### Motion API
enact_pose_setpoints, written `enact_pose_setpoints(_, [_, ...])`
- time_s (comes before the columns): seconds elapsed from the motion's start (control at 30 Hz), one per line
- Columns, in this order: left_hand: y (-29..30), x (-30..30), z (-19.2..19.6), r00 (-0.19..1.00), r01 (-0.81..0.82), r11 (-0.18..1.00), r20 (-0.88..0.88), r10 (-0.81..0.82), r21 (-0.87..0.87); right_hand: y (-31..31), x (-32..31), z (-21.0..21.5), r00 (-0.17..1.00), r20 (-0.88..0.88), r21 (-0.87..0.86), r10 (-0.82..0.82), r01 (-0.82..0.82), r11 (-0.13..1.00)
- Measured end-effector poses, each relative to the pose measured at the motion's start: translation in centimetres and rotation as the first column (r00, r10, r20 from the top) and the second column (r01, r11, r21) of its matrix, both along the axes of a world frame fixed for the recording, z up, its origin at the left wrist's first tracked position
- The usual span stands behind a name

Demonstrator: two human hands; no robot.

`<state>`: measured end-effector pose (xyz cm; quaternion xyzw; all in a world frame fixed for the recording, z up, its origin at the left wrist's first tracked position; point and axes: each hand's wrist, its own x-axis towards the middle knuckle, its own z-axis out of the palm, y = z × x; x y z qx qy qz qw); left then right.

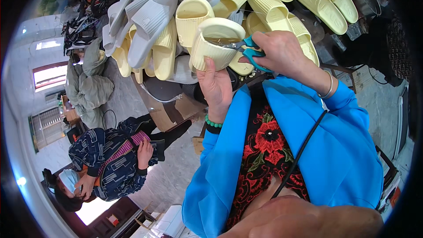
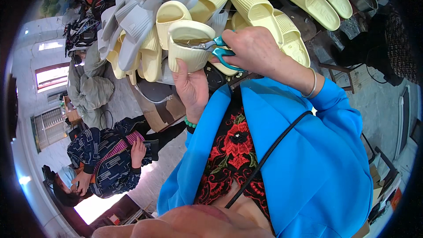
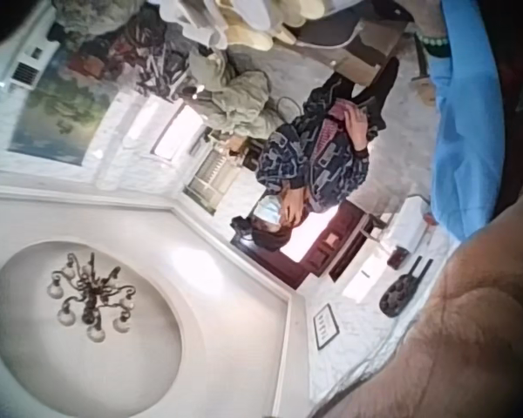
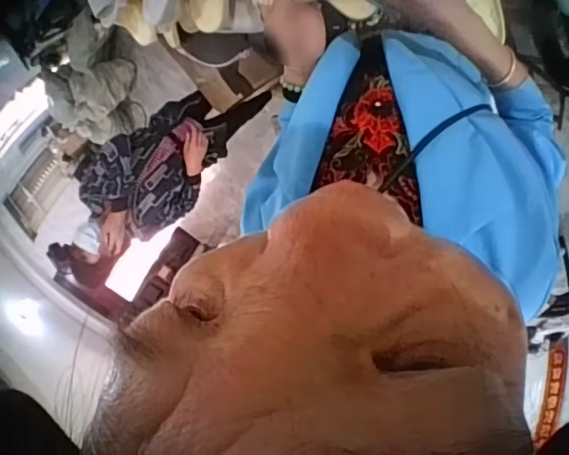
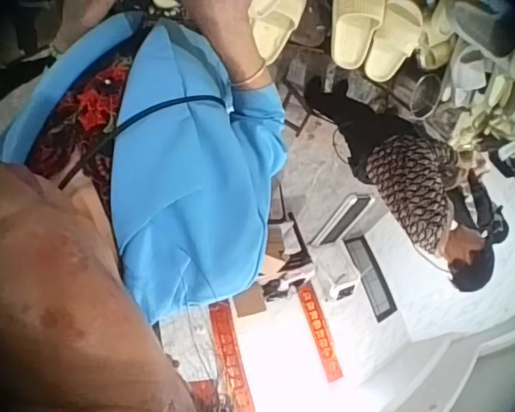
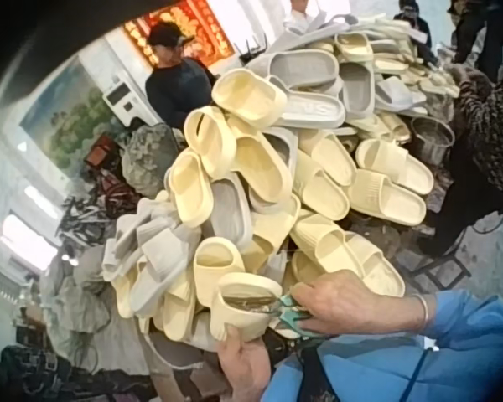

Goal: Trim excess material from molded sandals using scissors.

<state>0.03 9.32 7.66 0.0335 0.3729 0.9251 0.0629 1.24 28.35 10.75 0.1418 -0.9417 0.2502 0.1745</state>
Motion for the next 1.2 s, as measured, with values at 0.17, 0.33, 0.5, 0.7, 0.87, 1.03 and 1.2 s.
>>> enact_pose_setpoints(0.17, [-0.1,0.1,0.4,1.000,0.007,1.000,-0.002,-0.007,-0.005,0.5,0.0,1.3,0.996,0.087,-0.186,-0.023,0.039,0.982])
enact_pose_setpoints(0.33, [0.1,0.2,1.0,1.000,0.009,1.000,-0.012,-0.010,-0.025,1.3,0.1,1.8,0.992,0.122,-0.158,-0.043,0.062,0.986])
enact_pose_setpoints(0.5, [0.3,0.4,0.1,0.994,-0.105,0.979,-0.060,0.096,-0.172,2.9,-0.5,2.9,0.996,-0.016,-0.070,-0.087,0.086,0.994])
enact_pose_setpoints(0.7, [0.3,0.5,-1.2,0.978,-0.190,0.934,-0.139,0.154,-0.304,3.7,-1.0,3.7,0.981,0.163,-0.209,-0.106,0.139,0.968])
enact_pose_setpoints(0.87, [-0.1,0.5,-1.5,0.987,-0.152,0.939,-0.104,0.125,-0.310,3.9,-2.9,1.1,0.962,0.266,-0.394,-0.069,0.174,0.903])
enact_pose_setpoints(1.03, [-1.2,1.8,-1.8,0.994,-0.073,0.942,-0.102,0.042,-0.329,3.8,-6.0,-1.3,0.966,0.258,-0.526,-0.006,0.145,0.838])
enact_pose_setpoints(1.2, [-2.8,2.7,-1.5,0.996,-0.018,0.931,-0.092,-0.017,-0.364,1.5,-7.0,-3.0,0.886,0.422,-0.641,0.193,0.141,0.754])
